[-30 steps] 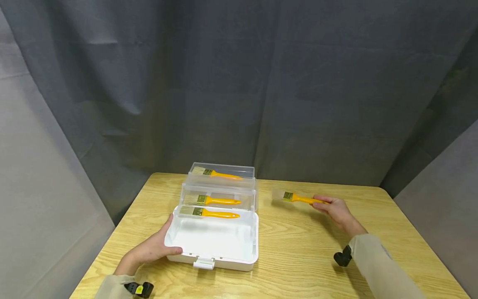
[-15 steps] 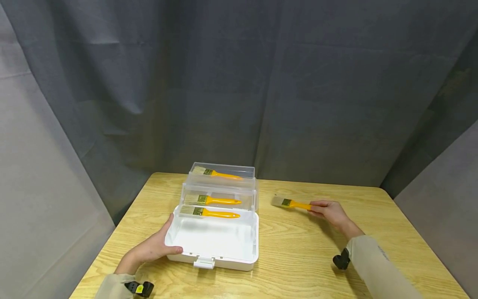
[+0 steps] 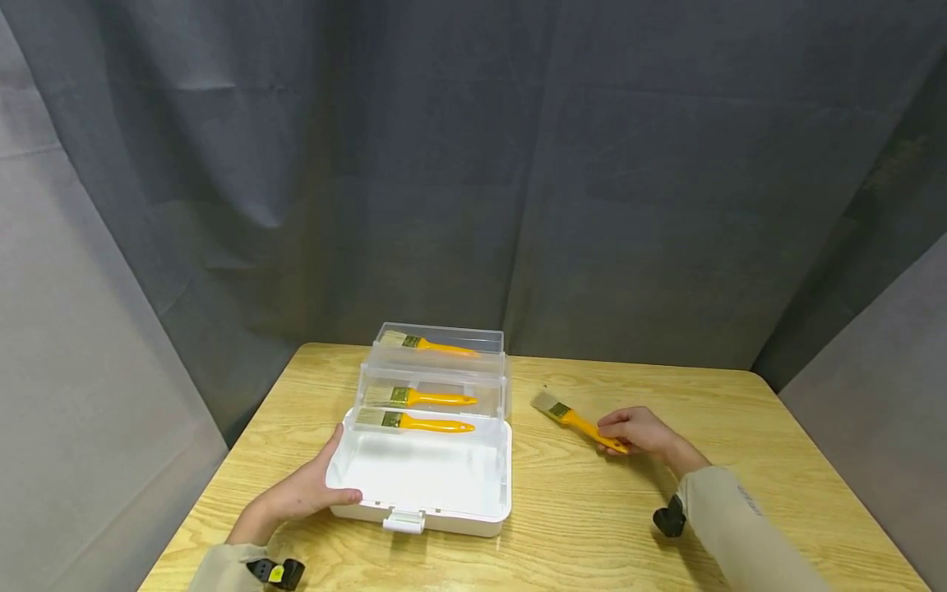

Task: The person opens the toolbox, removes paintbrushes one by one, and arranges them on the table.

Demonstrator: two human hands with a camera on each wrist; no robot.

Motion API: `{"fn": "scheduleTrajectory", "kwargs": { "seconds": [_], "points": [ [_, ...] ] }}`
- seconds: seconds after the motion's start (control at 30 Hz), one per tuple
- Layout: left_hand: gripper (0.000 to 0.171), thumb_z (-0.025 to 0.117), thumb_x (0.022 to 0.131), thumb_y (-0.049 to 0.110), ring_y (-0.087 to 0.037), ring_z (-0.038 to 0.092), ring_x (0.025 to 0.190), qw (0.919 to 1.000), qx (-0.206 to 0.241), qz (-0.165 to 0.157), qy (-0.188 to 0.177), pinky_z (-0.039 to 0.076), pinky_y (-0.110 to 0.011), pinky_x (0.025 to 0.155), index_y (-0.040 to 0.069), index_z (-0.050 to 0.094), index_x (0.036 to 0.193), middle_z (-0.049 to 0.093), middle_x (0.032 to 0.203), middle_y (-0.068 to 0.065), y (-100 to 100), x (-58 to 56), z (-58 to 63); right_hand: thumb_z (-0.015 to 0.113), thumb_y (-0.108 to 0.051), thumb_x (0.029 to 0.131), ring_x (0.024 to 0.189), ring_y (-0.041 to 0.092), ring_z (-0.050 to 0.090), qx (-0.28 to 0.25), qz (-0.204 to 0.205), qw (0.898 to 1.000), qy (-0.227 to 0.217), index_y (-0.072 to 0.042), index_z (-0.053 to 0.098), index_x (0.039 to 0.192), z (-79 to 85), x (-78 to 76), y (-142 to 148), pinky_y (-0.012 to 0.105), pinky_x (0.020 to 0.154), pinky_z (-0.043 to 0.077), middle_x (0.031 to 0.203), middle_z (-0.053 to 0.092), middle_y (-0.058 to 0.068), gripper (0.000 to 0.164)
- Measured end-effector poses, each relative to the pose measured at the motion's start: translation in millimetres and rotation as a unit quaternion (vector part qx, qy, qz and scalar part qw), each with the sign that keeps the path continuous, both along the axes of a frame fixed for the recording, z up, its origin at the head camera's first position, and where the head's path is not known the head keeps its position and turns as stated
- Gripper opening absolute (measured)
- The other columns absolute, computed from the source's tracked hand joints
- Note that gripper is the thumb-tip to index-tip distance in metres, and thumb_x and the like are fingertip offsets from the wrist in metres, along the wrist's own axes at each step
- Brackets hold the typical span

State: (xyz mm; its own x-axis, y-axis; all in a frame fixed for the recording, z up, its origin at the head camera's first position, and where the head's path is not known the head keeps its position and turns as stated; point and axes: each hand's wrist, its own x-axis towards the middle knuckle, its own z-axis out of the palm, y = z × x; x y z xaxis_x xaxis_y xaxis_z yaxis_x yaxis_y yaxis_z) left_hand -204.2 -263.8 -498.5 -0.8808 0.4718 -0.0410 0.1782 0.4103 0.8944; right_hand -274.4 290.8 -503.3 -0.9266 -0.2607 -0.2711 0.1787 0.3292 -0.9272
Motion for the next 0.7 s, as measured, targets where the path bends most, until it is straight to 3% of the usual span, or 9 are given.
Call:
{"fn": "scheduleTrajectory", "kwargs": {
  "seconds": [0.17,0.4,0.7],
  "points": [
    [0.117,0.078,0.079,0.017,-0.042,0.017,0.134,1.0,0.005,0.0,0.003,0.016,-0.058,0.105,0.009,-0.015,0.15,-0.004,0.155,-0.023,0.2,1.9,1.7,0.059,-0.012,0.093,0.074,0.026,0.068,0.007,0.045,0.999,-0.016,0.018,0.048,0.123,-1.8,2.0,-8.1,0.036,0.065,0.055,0.091,0.068,0.023,0.043],
    [0.117,0.078,0.079,0.016,-0.042,0.018,0.134,0.9998,0.016,-0.008,0.009,0.017,-0.058,0.104,0.01,-0.015,0.15,-0.003,0.155,-0.023,0.2,2.3,0.8,0.059,-0.014,0.093,0.066,0.021,0.068,0.018,0.069,0.997,-0.02,0.015,0.055,0.117,-6.9,5.0,-23.6,0.028,0.055,0.053,0.084,0.069,0.021,0.038],
    [0.116,0.078,0.078,0.011,-0.041,0.026,0.129,0.9987,0.037,-0.025,0.025,0.021,-0.057,0.102,0.012,-0.014,0.15,0.004,0.155,-0.02,-1.0,-1.0,-0.7,0.061,-0.013,0.09,0.061,0.016,0.066,0.007,0.053,0.998,-0.033,0.012,0.064,0.106,-12.9,10.9,-45.2,0.032,0.056,0.055,0.075,0.068,0.01,0.029]
  ]
}}
